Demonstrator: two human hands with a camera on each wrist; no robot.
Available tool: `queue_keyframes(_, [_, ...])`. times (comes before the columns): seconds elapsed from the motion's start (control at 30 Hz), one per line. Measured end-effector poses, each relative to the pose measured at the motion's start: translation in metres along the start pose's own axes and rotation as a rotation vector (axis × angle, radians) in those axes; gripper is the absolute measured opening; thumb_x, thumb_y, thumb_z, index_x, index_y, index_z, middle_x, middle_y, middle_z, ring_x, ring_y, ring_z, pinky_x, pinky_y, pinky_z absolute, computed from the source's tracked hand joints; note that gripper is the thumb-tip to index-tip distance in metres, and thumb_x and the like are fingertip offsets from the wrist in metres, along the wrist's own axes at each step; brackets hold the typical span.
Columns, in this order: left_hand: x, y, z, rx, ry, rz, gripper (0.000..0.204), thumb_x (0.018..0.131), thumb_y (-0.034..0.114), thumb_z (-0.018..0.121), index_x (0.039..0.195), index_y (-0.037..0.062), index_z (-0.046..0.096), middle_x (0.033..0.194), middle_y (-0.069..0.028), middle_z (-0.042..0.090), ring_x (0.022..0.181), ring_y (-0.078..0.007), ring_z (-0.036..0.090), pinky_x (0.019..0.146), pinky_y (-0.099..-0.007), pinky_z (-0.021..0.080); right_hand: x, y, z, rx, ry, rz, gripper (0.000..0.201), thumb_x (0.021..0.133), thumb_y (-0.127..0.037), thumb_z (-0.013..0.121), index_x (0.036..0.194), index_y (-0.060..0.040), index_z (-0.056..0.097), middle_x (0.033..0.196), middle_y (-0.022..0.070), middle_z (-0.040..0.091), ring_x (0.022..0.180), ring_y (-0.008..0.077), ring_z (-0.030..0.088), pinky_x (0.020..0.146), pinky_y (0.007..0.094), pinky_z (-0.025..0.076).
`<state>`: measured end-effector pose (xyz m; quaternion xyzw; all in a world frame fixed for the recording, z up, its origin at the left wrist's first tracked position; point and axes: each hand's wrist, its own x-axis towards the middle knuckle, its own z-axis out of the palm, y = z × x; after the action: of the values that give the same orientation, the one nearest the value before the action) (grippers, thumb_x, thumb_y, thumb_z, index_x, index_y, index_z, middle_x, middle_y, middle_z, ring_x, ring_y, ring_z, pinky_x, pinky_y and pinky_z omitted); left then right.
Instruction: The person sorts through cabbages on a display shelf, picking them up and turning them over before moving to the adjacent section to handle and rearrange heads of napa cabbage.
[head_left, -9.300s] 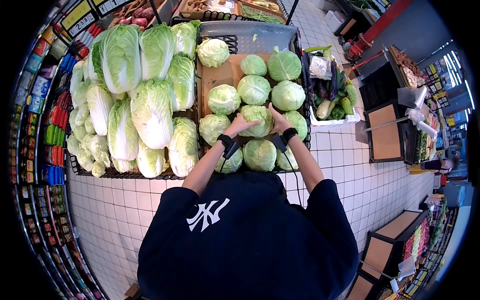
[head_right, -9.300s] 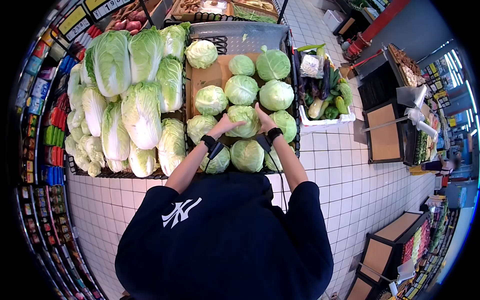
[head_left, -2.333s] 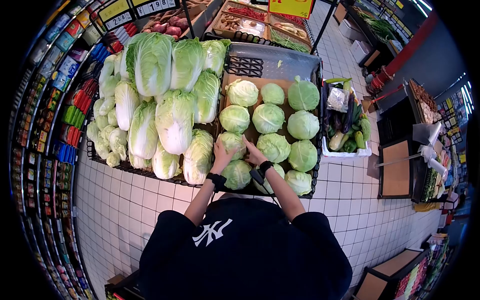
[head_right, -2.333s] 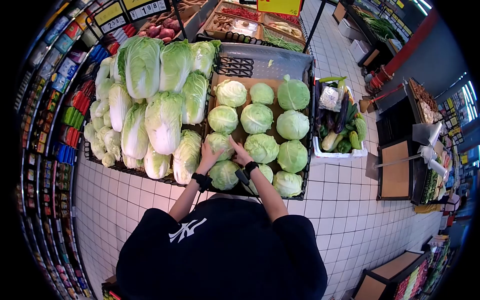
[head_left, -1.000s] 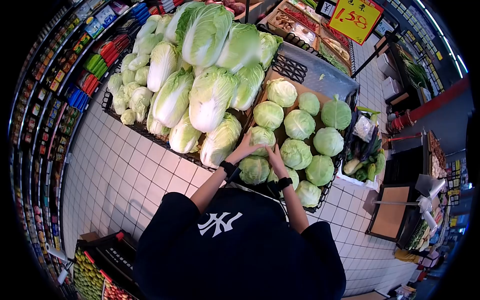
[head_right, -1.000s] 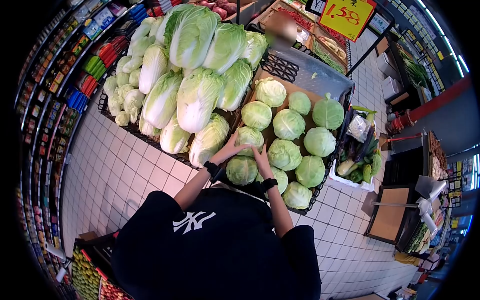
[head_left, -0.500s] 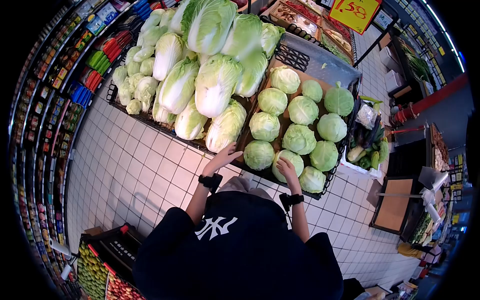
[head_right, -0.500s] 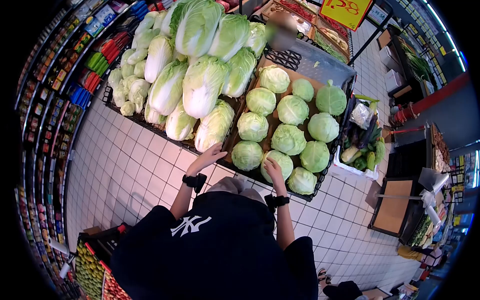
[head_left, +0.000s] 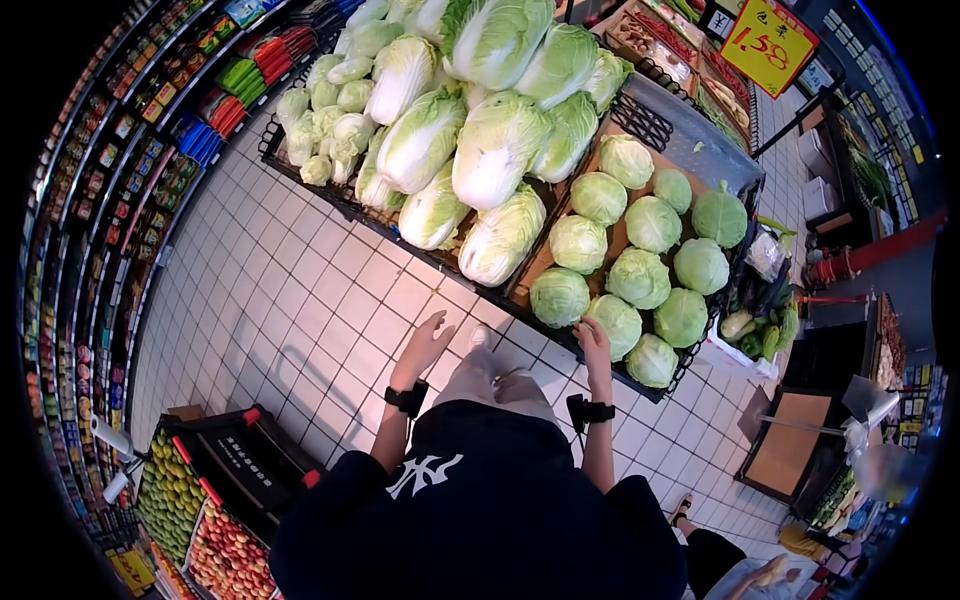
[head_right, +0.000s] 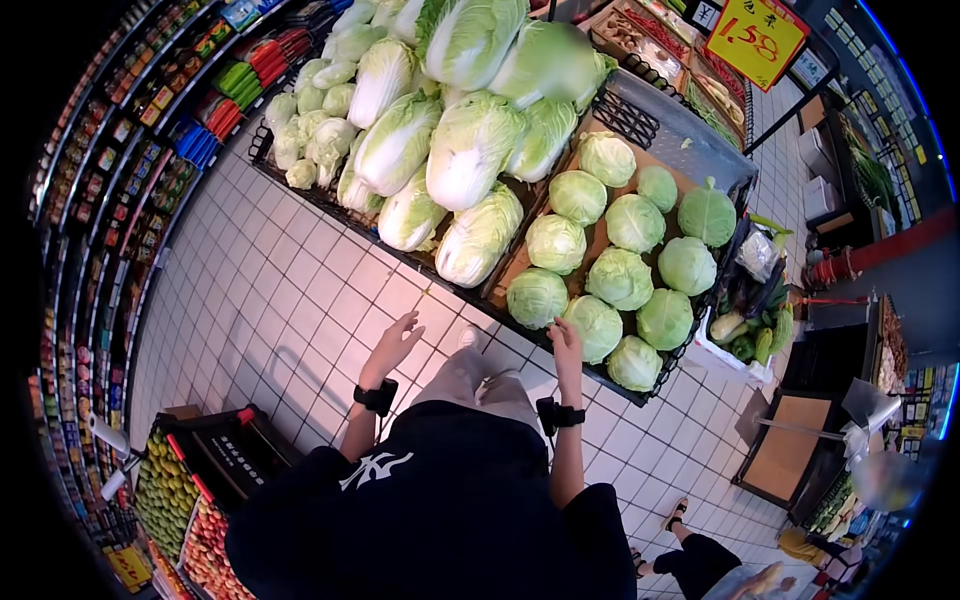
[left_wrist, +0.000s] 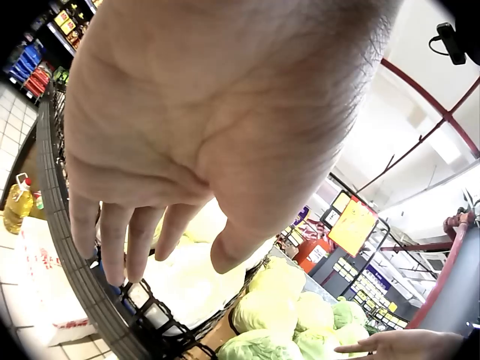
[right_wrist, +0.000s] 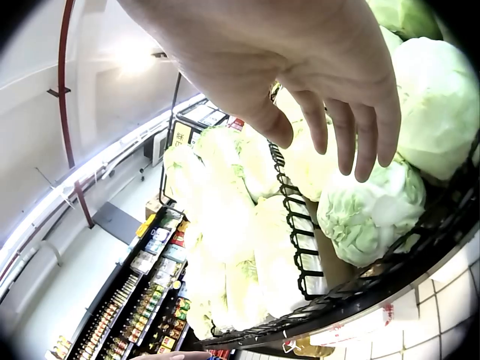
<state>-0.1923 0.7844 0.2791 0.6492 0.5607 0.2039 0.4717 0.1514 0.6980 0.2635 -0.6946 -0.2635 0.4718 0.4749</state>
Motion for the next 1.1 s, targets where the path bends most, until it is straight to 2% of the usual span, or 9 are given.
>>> queue_keyframes(0.3, [0.017,-0.025,-0.046,-0.049,0.034,0.123,0.044,0.093,0.027,0.058,0.128,0.0010,0.051,0.114,-0.0200,0.063,0.109,-0.0278,0.060,0.090,-0.0365,0.048,-0.007,-0.007,0.045,0.010,0.020,-0.039,0.039,0.096,-0.025,0.050,0.130,-0.0073,0.053,0.119,0.0098,0.063,0.107,0.0189,0.059,0.094,0.0306,0.041])
queue_keyframes(0.4, [0.028,-0.027,-0.072,0.009,-0.007,0.141,0.043,0.094,0.026,0.058,0.128,0.0011,0.051,0.112,-0.0207,0.063,0.108,-0.0270,0.061,0.090,-0.0360,0.048,-0.007,-0.017,0.073,0.014,0.041,-0.048,0.038,0.096,-0.025,0.050,0.129,-0.0073,0.054,0.117,0.0094,0.063,0.107,0.0188,0.060,0.093,0.0301,0.042])
queue_keyframes(0.53, [0.037,-0.028,-0.106,0.046,-0.076,0.170,0.043,0.094,0.026,0.057,0.127,-0.0004,0.052,0.115,-0.0228,0.062,0.110,-0.0302,0.060,0.093,-0.0372,0.047,-0.007,-0.030,0.125,0.045,0.035,-0.056,0.037,0.096,-0.025,0.051,0.128,-0.0064,0.055,0.116,0.0085,0.064,0.106,0.0171,0.060,0.090,0.0281,0.043])
queue_keyframes(0.63, [0.045,-0.046,-0.125,0.078,-0.116,0.198,0.044,0.094,0.026,0.056,0.128,-0.0008,0.051,0.116,-0.0240,0.061,0.112,-0.0320,0.059,0.094,-0.0379,0.046,-0.002,-0.037,0.164,0.082,0.037,-0.059,0.036,0.095,-0.023,0.052,0.126,-0.0049,0.055,0.112,0.0061,0.065,0.101,0.0136,0.060,0.083,0.0246,0.043])
queue_keyframes(0.73, [0.041,-0.049,-0.152,0.084,-0.113,0.177,0.046,0.094,0.026,0.056,0.130,-0.0007,0.050,0.118,-0.0252,0.060,0.112,-0.0331,0.059,0.095,-0.0382,0.046,0.007,-0.036,0.195,0.101,0.007,-0.139,0.036,0.095,-0.024,0.053,0.126,-0.0052,0.055,0.111,0.0059,0.065,0.099,0.0131,0.061,0.083,0.0245,0.043])
queue_keyframes(0.87, [0.034,-0.062,-0.179,0.032,-0.132,0.113,0.047,0.094,0.027,0.056,0.130,-0.0011,0.049,0.120,-0.0258,0.059,0.112,-0.0335,0.058,0.095,-0.0381,0.046,0.010,-0.052,0.229,0.073,-0.019,-0.127,0.037,0.095,-0.023,0.054,0.127,-0.0048,0.055,0.110,0.0062,0.065,0.099,0.0130,0.060,0.083,0.0240,0.042])
queue_keyframes(1.0, [0.032,-0.090,-0.192,0.027,-0.163,0.076,0.047,0.094,0.028,0.056,0.130,-0.0010,0.050,0.118,-0.0255,0.060,0.113,-0.0327,0.058,0.095,-0.0380,0.046,0.007,-0.063,0.249,0.061,-0.010,-0.160,0.035,0.094,-0.018,0.056,0.124,0.0007,0.056,0.105,0.0108,0.065,0.097,0.0153,0.060,0.088,0.0269,0.045])
queue_keyframes(1.1, [0.036,-0.104,-0.195,0.014,-0.159,0.046,0.048,0.093,0.029,0.057,0.130,-0.0001,0.049,0.117,-0.0249,0.060,0.113,-0.0315,0.058,0.094,-0.0376,0.046,0.008,-0.066,0.254,0.031,-0.003,-0.156,0.035,0.094,-0.018,0.055,0.124,0.0008,0.055,0.105,0.0117,0.065,0.096,0.0151,0.060,0.089,0.0264,0.045])
